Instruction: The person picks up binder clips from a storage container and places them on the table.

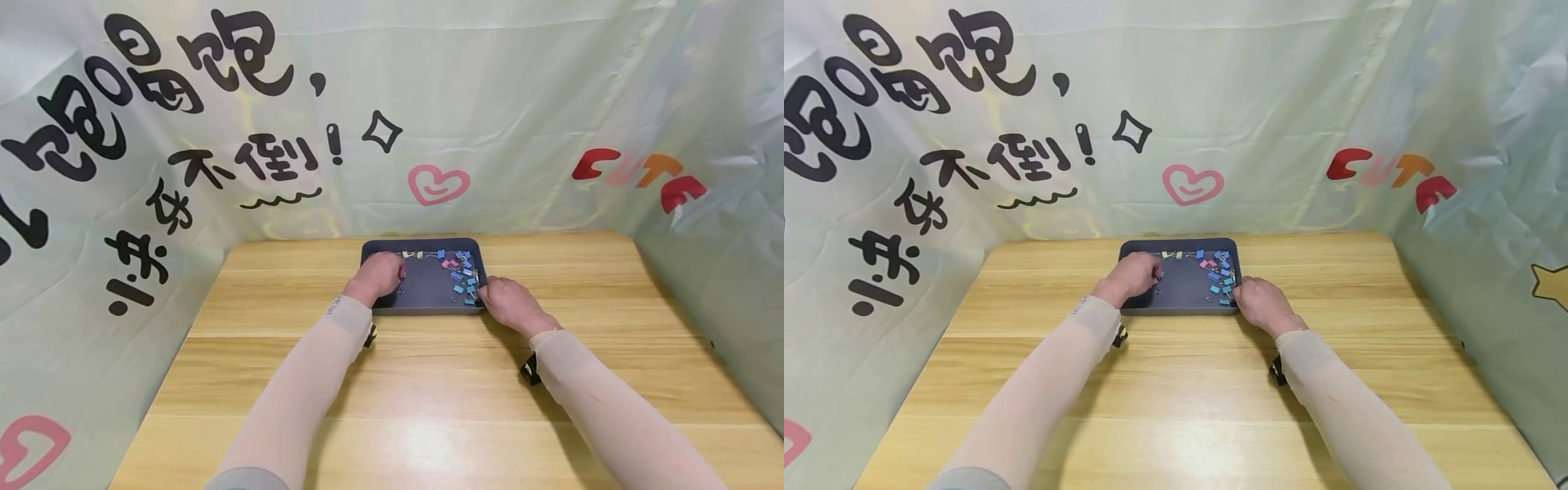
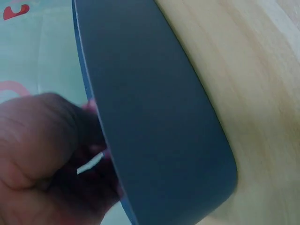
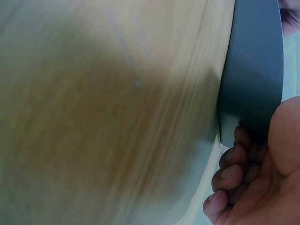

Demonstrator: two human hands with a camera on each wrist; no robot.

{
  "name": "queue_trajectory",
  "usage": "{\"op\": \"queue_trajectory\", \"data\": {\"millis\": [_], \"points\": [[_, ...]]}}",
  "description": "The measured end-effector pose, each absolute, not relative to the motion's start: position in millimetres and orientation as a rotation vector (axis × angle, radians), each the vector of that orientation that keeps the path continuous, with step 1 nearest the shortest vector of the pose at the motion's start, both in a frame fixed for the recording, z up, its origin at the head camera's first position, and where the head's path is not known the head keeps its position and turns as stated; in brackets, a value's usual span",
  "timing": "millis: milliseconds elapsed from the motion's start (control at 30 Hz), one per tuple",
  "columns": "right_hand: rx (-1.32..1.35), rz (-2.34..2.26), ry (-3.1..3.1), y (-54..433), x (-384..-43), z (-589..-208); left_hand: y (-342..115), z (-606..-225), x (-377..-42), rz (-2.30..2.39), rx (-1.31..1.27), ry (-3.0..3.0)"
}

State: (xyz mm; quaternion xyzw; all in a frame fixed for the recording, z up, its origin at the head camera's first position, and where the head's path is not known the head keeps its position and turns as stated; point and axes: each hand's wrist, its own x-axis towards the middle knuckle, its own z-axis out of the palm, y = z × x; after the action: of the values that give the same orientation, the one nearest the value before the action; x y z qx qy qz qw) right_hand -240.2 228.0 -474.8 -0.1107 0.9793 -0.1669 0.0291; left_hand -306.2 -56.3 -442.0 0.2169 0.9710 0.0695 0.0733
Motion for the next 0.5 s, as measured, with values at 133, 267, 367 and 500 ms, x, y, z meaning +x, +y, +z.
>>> {"op": "queue_trajectory", "data": {"millis": [133,267,367,500], "points": [[-0.334,-0.509,3.025,228,-240,-474,-52,-439,-304,0.262,0.363,2.961],[-0.33,-0.506,3.021,229,-240,-473,-49,-439,-300,0.268,0.194,2.949],[-0.335,-0.507,3.02,229,-240,-474,-46,-442,-299,0.233,0.126,2.937],[-0.349,-0.507,3.028,228,-239,-474,-44,-444,-300,0.229,0.084,2.915]]}}
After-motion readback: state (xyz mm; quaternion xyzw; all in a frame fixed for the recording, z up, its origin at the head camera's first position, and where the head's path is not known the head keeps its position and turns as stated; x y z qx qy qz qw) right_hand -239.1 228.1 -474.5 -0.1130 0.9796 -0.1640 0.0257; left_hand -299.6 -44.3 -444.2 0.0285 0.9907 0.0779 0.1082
